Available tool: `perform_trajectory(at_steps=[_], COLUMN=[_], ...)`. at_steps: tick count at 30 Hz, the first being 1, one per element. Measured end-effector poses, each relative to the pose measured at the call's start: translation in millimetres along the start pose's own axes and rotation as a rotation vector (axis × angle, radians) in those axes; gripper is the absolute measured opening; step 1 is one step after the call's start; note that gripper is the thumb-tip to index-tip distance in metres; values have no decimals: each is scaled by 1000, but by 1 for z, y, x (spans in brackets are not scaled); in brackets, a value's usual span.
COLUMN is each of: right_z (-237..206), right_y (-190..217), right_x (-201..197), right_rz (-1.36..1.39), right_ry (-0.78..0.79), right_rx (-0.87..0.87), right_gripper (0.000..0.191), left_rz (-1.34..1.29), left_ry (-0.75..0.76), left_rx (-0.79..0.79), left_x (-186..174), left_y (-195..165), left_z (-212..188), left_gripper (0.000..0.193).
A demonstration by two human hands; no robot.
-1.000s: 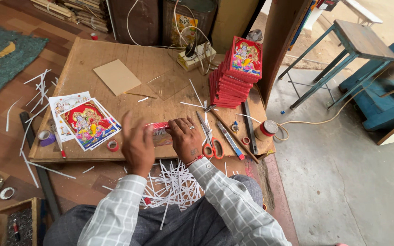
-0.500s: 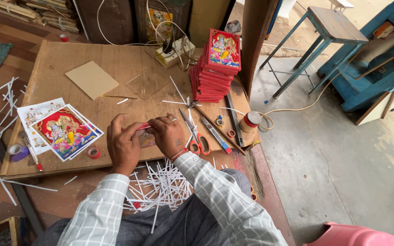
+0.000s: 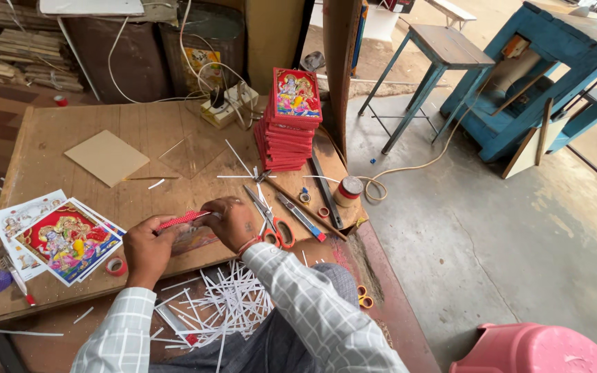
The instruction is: The person sits on the floor and assembles small red cardboard boxes by trimming printed images with scissors, folding the cardboard, and taping the edges. They handle multiple boxes one at a time, stacking the finished units on the table.
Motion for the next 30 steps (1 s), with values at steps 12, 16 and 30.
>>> perform_trajectory(at_steps=[12, 16, 30], right_z=[-42, -45, -33], right_y=[-61, -51, -14], right_x=[81, 78, 46], right_rz=[883, 626, 421], right_ry=[-352, -389, -460], right_rx=[363, 369, 303], right_gripper=[66, 58, 40], left_rz=[-401, -160, -80], left_ry=[28, -83, -130], left_rx=[72, 112, 119], left_x=[18, -6, -32], left_y=[42, 29, -14], left_z=[7, 0, -18], left_gripper=[11, 13, 19])
Point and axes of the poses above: each hand's wrist, its own z-axis towards the middle knuckle, its own x-axis out of the palm, y = z × x, the point moved 10 cm from there along z, towards the middle knuckle, and after that the axes turned 2 degrees about -z, right-handed, at the moved point
